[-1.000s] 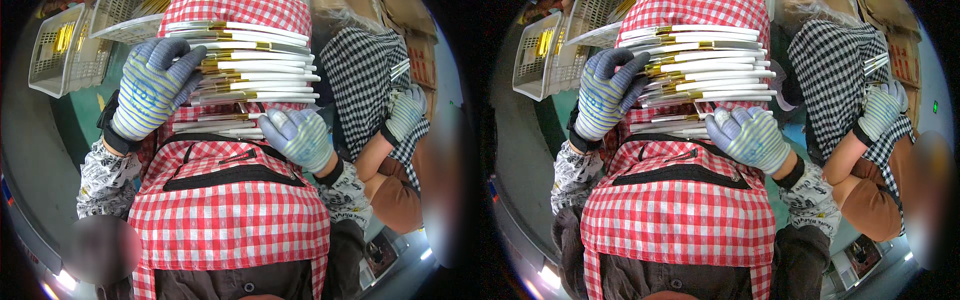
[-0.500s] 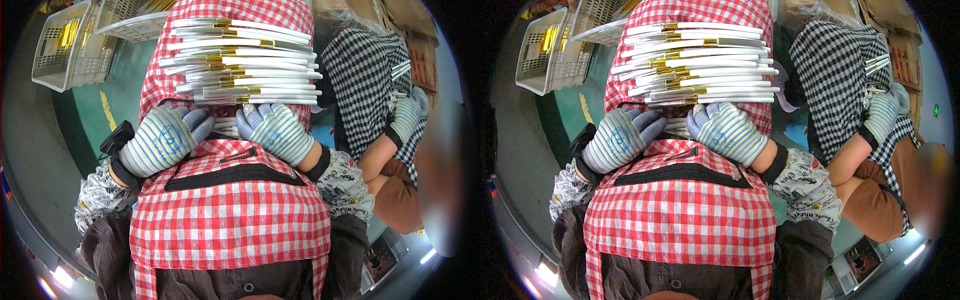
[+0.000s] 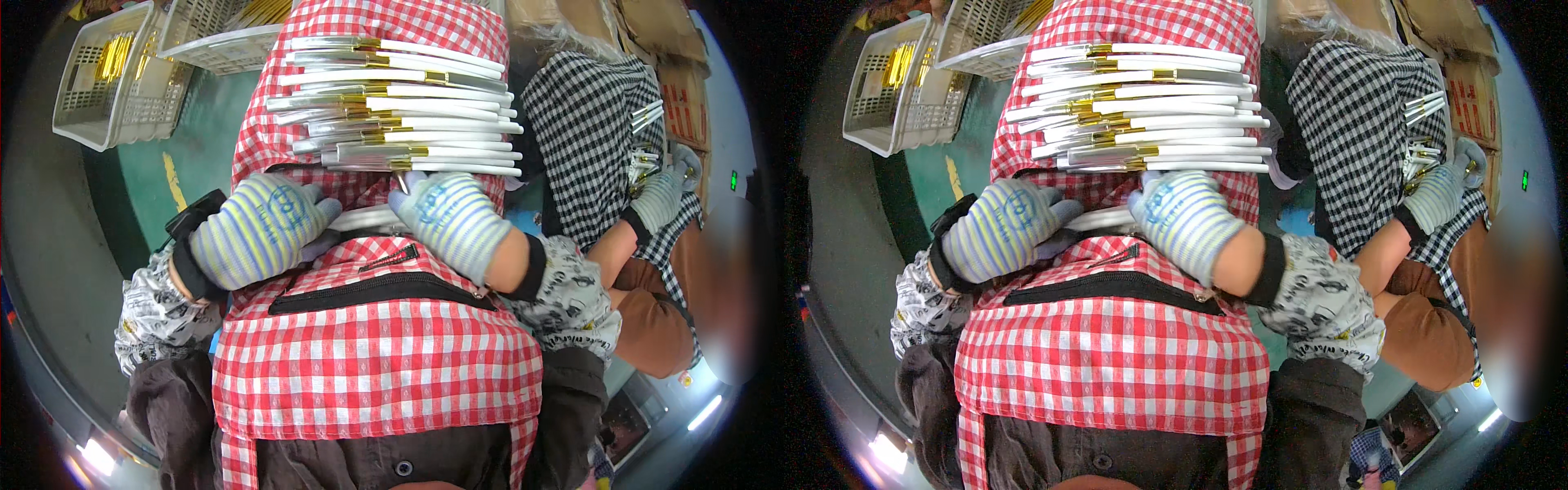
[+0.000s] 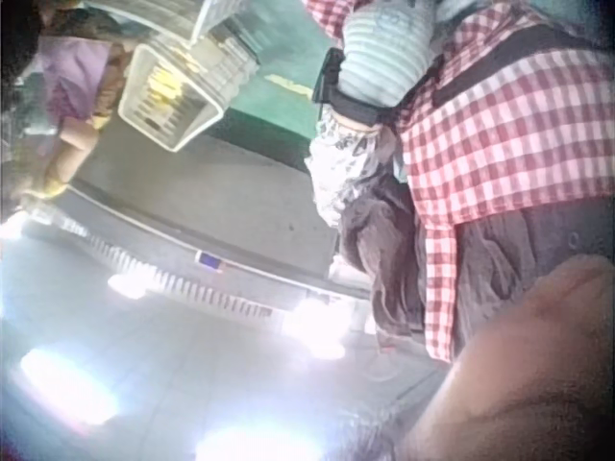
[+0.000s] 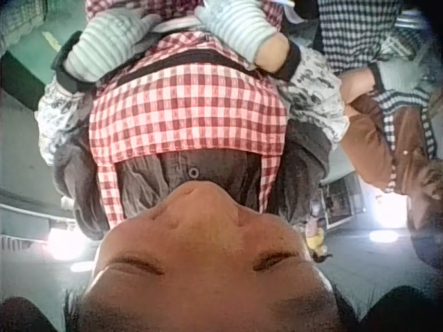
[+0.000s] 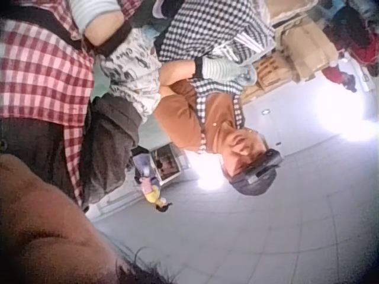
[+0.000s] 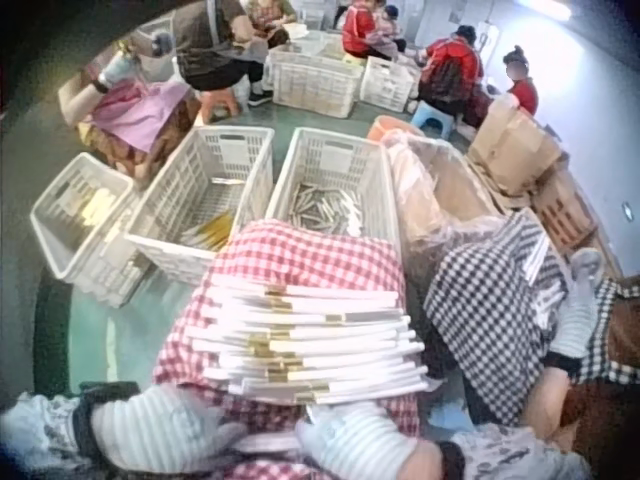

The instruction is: Assembling small plastic tubes with metal tips in a manufacturing facility.

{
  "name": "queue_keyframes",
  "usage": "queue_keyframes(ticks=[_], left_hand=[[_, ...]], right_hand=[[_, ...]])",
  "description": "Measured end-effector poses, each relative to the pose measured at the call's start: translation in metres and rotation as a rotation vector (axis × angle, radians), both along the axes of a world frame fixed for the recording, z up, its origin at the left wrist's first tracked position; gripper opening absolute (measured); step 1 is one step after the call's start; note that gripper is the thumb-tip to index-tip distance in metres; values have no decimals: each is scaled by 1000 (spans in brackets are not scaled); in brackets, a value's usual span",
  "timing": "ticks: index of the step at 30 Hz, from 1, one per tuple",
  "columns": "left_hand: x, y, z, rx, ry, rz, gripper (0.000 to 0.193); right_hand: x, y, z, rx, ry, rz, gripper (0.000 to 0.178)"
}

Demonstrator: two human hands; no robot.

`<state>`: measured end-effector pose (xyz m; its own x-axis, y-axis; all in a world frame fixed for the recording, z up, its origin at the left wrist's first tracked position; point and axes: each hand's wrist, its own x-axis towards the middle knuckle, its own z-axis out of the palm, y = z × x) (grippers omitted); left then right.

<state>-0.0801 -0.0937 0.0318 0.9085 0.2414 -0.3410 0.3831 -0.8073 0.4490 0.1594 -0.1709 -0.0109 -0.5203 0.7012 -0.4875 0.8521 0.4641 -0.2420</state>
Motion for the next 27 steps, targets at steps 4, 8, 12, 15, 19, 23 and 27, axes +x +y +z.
queue_keyframes(ticks=[4, 8, 12, 15, 19, 23, 27], left_hand=[[-16, 2, 16, -66, -143, 56, 38], [-19, 12, 29, -90, -194, 75, 36], [-20, 25, 40, 27, -232, 106, 32], [-23, 31, 56, 29, -290, 185, 32], [-14, 37, 73, -77, -432, 329, 37], [-1, 38, 81, 53, -486, 326, 34], [5, 46, 89, 62, -558, 306, 30]], right_hand=[[27, 2, 48, -119, 266, -27, 25], [43, 10, 46, -355, 402, -68, 32], [51, 5, 36, -240, 457, -83, 25], [64, 10, 45, -248, 581, -109, 20], [74, 12, 55, -244, 991, -412, 15], [63, 5, 46, -138, 1279, -717, 18], [71, -5, 54, -245, 1465, -1094, 17]])
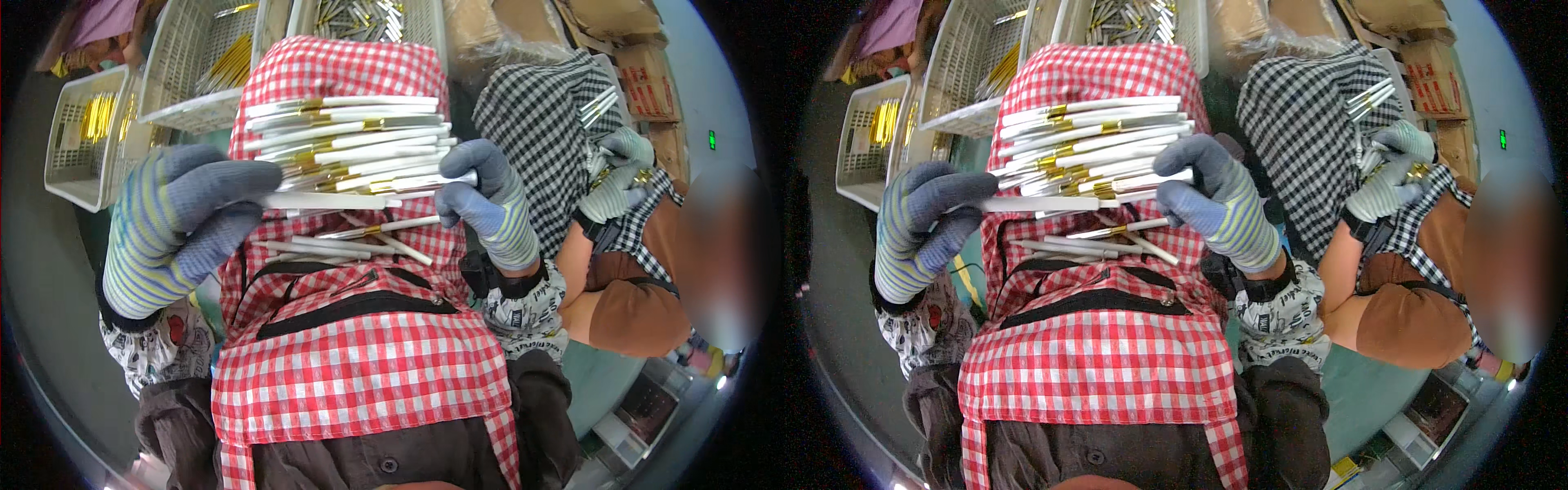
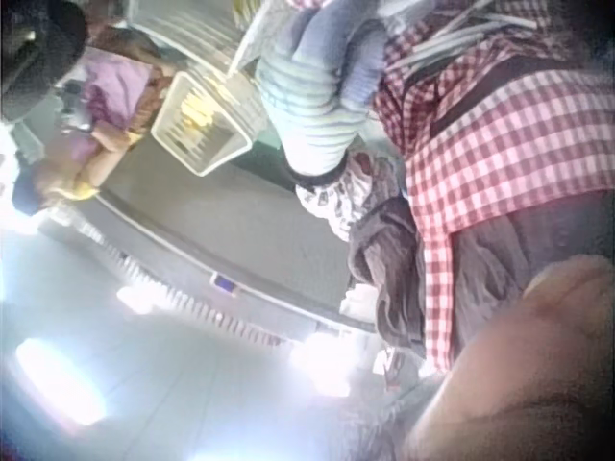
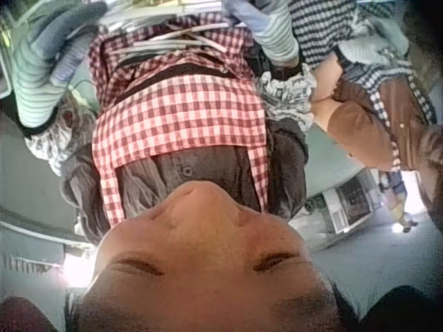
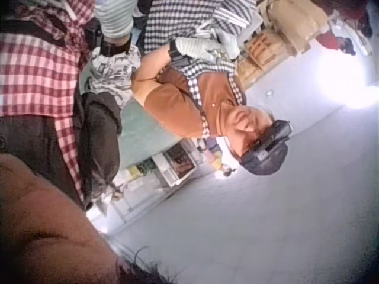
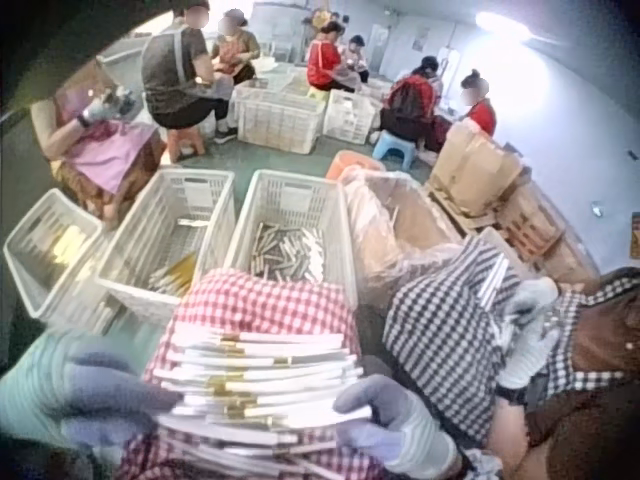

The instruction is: Assembling small plastic tubes with metal tips in a manufacturing facility.

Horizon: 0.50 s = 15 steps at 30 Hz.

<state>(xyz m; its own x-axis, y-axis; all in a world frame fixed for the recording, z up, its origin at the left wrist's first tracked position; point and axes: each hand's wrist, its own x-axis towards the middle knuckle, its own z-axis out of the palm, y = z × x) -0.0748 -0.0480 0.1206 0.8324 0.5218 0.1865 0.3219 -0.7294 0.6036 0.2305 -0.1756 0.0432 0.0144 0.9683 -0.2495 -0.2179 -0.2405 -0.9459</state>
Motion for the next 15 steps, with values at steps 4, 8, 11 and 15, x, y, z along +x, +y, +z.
queue_keyframes(ticks=[4, 8, 11, 15], left_hand=[[-6, 1, -1, -101, -134, 150, 28], [0, -4, -4, -116, -218, 198, 27], [3, -6, -9, -169, -260, 200, 26], [3, -14, -17, -212, -319, 266, 25]], right_hand=[[9, -5, 0, 54, 234, -255, 23], [8, -9, -2, 57, 376, -261, 26], [8, -9, -5, 112, 426, -243, 26], [7, -8, -8, 169, 377, -261, 24]])
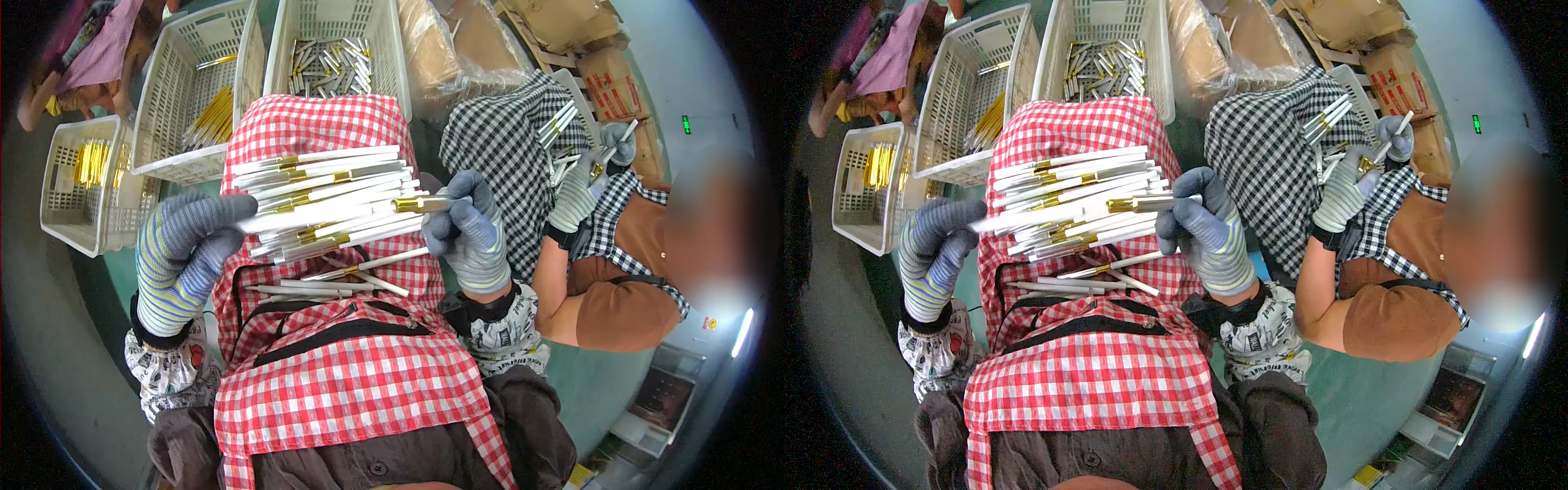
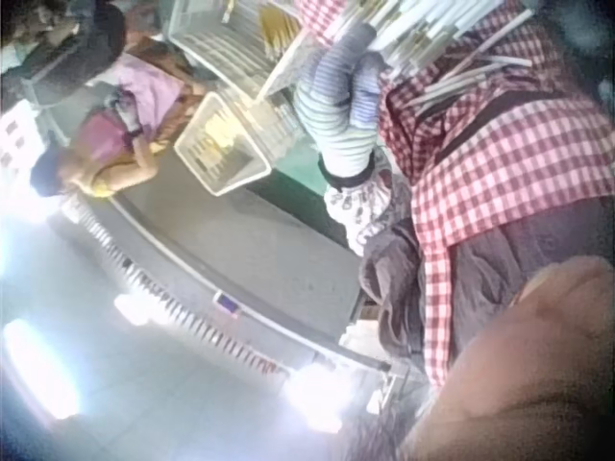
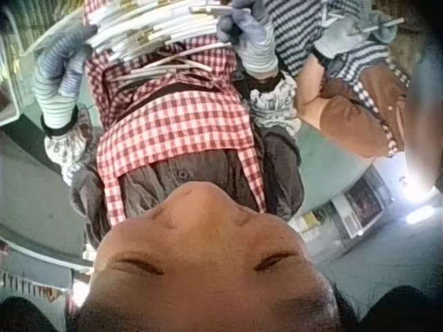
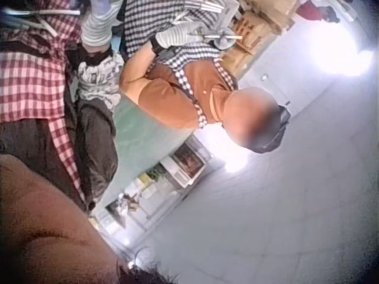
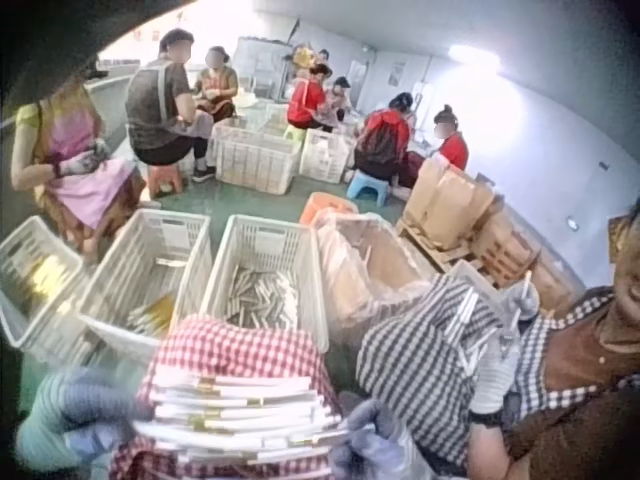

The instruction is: Assembling small plastic tubes with metal tips in a manufacturing facility.

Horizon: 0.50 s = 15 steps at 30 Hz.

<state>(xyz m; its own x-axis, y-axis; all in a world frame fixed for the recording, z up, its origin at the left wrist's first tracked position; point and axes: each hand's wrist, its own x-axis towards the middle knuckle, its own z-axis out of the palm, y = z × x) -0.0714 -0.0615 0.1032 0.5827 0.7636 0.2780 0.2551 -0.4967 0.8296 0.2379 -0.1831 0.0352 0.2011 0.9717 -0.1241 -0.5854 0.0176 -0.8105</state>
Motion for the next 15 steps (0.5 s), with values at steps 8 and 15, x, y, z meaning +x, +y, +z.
queue_keyframes(ticks=[8, 15], left_hand=[[-5, 16, -15, 324, 121, -163, 29], [-53, 18, -46, 197, 412, -369, 38]], right_hand=[[11, -24, 14, -32, -638, 68, 21], [129, -27, -93, 608, 406, -62, 25]])
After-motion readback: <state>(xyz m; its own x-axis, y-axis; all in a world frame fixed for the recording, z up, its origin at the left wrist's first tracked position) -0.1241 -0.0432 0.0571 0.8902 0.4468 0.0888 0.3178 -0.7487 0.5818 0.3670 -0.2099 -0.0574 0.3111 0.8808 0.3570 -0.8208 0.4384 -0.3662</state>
